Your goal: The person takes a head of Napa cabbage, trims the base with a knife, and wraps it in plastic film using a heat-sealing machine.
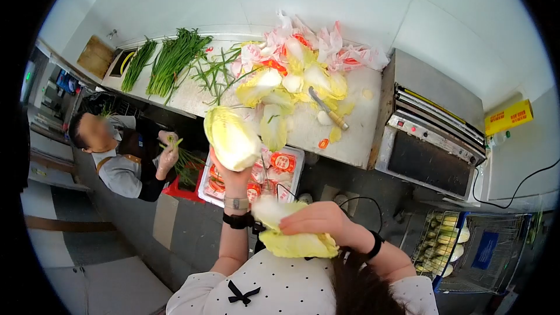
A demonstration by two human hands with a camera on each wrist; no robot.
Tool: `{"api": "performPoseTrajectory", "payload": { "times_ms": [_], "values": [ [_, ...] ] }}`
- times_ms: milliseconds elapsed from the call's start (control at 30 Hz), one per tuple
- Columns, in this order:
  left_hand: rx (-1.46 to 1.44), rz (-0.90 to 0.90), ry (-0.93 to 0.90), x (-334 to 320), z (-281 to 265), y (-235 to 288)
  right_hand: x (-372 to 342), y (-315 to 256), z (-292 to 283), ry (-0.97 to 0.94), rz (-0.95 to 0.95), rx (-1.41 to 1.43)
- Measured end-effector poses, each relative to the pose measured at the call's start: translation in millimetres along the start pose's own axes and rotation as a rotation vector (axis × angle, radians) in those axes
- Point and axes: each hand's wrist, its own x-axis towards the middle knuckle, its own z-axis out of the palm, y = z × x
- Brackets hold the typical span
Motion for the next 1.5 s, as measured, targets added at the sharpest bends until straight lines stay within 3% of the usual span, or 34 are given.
{"api": "performPoseTrajectory", "payload": {
  "times_ms": [33, 100, 133, 200, 267, 367, 467, 533, 633, 667, 700, 767, 833, 933, 1033, 1133, 1267, 1500],
  "values": [
    [-0.29, -0.216, 0.078, 8.9, -5.7, 7.8, -5.6, -1.7, -0.6, 0.015, 0.054, -0.011],
    [-0.228, -0.182, 0.114, 11.1, -20.8, 23.5, -22.4, 8.8, -4.2, 0.051, 0.203, -0.074],
    [-0.193, -0.123, 0.085, 13.2, -28.5, 29.7, -29.6, 16.4, -3.1, 0.113, 0.411, -0.271],
    [-0.22, -0.132, 0.084, 7.1, -34.3, 46.5, -28.7, 50.2, 0.1, 0.614, 0.778, 0.303],
    [-0.235, -0.121, 0.072, -2.9, -33.2, 54.3, -27.7, 96.0, -14.1, 0.744, 0.896, 0.53],
    [-0.235, -0.051, -0.019, -8.6, -41.9, 50.9, 13.2, 143.6, -39.9, 0.84, 0.737, 0.622],
    [-0.201, -0.098, -0.008, -21.0, -29.3, 49.2, 74.3, 193.7, -86.6, 0.886, 0.584, 0.695],
    [-0.173, -0.127, -0.001, -26.9, -19.9, 46.0, 113.0, 214.8, -121.2, 0.934, 0.829, 0.659],
    [-0.105, -0.162, -0.032, -31.5, -7.7, 39.7, 126.6, 166.1, -111.1, 0.837, 0.798, 0.658],
    [-0.085, -0.167, -0.048, -31.5, -4.6, 38.4, 123.0, 147.3, -94.9, 0.846, 0.815, 0.507],
    [-0.061, -0.176, -0.062, -31.4, -0.8, 37.1, 85.8, 199.7, -79.9, 0.728, 0.584, 0.498],
    [0.008, -0.194, -0.097, -33.1, 4.7, 35.1, 72.7, 145.2, -40.5, 0.375, 0.532, 0.528],
    [0.093, -0.208, -0.141, -35.6, 10.1, 34.9, 68.1, 97.7, -11.3, 0.234, 0.629, 0.556],
    [0.169, -0.216, -0.245, -41.6, 19.8, 33.8, 54.6, 64.6, 3.3, 0.25, 0.532, 0.664],
    [0.106, -0.215, -0.404, -49.3, 31.6, 29.4, 57.5, 30.2, -9.0, 0.249, 0.63, 0.532],
    [0.15, -0.237, -0.515, -55.1, 37.9, 26.0, 53.7, 26.1, -9.8, 0.306, 0.612, 0.37],
    [0.227, -0.252, -0.62, -55.9, 46.3, 21.1, 41.5, 31.6, -12.7, 0.405, 0.607, 0.465],
    [0.288, -0.296, -0.587, -58.8, 62.6, 23.2, 32.5, 26.9, -17.9, 0.539, 0.555, 0.479]
  ]
}}
